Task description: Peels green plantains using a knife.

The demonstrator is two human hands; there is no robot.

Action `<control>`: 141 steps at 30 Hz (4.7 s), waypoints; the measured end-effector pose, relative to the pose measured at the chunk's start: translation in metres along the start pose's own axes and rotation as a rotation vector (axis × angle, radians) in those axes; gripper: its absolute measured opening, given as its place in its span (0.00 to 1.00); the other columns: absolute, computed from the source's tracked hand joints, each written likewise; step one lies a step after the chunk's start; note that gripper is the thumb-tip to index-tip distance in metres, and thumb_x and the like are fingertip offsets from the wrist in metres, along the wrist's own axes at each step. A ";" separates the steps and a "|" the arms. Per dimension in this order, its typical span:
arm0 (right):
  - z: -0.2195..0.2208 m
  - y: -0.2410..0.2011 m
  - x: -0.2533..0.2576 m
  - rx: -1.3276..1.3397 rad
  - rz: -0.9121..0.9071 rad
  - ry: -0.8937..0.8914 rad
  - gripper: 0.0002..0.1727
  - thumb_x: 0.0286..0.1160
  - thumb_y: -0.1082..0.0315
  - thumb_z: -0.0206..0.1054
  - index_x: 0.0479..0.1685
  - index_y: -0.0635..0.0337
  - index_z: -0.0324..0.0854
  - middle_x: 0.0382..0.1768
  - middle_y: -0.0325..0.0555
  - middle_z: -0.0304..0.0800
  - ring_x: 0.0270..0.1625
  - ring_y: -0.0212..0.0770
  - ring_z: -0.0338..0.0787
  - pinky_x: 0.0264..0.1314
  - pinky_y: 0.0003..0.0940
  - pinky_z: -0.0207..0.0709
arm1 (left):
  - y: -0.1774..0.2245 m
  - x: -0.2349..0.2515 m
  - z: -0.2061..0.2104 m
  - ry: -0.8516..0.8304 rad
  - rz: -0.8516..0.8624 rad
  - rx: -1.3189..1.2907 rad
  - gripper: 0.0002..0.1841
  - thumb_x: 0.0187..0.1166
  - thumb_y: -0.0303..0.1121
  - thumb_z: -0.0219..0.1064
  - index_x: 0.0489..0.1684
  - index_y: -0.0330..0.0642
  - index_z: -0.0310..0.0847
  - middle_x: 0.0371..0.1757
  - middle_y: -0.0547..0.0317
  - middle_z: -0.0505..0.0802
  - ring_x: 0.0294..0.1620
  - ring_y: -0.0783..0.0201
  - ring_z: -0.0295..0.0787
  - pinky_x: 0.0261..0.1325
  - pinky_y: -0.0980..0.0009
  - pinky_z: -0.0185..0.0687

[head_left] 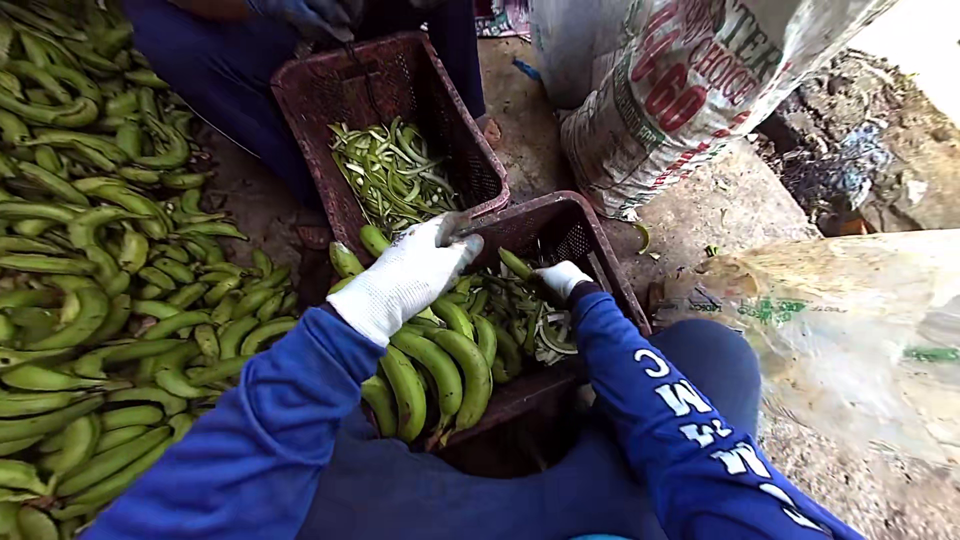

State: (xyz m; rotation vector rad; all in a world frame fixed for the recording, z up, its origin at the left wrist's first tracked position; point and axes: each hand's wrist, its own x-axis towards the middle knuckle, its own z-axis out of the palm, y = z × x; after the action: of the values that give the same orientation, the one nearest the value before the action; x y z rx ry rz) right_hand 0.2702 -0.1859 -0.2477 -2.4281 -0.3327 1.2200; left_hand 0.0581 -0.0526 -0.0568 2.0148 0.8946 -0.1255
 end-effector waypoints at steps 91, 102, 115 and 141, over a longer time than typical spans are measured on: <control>-0.020 -0.003 -0.178 0.226 -1.136 0.236 0.26 0.79 0.43 0.67 0.64 0.52 0.88 0.51 0.41 0.90 0.51 0.32 0.89 0.55 0.33 0.87 | 0.033 -0.002 0.041 0.366 0.209 -0.977 0.25 0.93 0.53 0.49 0.84 0.60 0.69 0.46 0.54 0.91 0.35 0.62 0.87 0.38 0.64 0.87; -0.069 -0.015 -0.130 0.279 -0.840 0.621 0.26 0.82 0.40 0.62 0.68 0.46 0.85 0.57 0.42 0.91 0.59 0.40 0.90 0.65 0.51 0.83 | 0.038 -0.006 0.034 -0.180 0.001 -0.875 0.24 0.91 0.53 0.53 0.80 0.56 0.70 0.41 0.49 0.91 0.30 0.60 0.89 0.31 0.69 0.88; -0.013 -0.007 -0.177 0.166 -1.136 0.403 0.24 0.79 0.41 0.66 0.58 0.49 0.89 0.49 0.39 0.90 0.50 0.34 0.89 0.53 0.38 0.86 | 0.022 -0.005 0.028 0.312 0.126 -1.053 0.24 0.91 0.55 0.51 0.77 0.55 0.72 0.56 0.58 0.90 0.51 0.64 0.90 0.50 0.61 0.89; -0.025 -0.007 -0.159 0.102 -1.176 0.526 0.25 0.77 0.41 0.68 0.59 0.50 0.90 0.52 0.43 0.90 0.54 0.39 0.89 0.58 0.42 0.86 | 0.027 -0.010 0.021 0.203 0.021 -1.247 0.19 0.94 0.43 0.50 0.71 0.43 0.73 0.57 0.47 0.91 0.54 0.55 0.91 0.56 0.56 0.88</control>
State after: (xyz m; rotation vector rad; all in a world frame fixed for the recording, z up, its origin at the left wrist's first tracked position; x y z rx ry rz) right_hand 0.1965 -0.2464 -0.1179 -1.7790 -1.2288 0.0770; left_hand 0.0731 -0.0831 -0.0464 0.8643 0.7627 0.5391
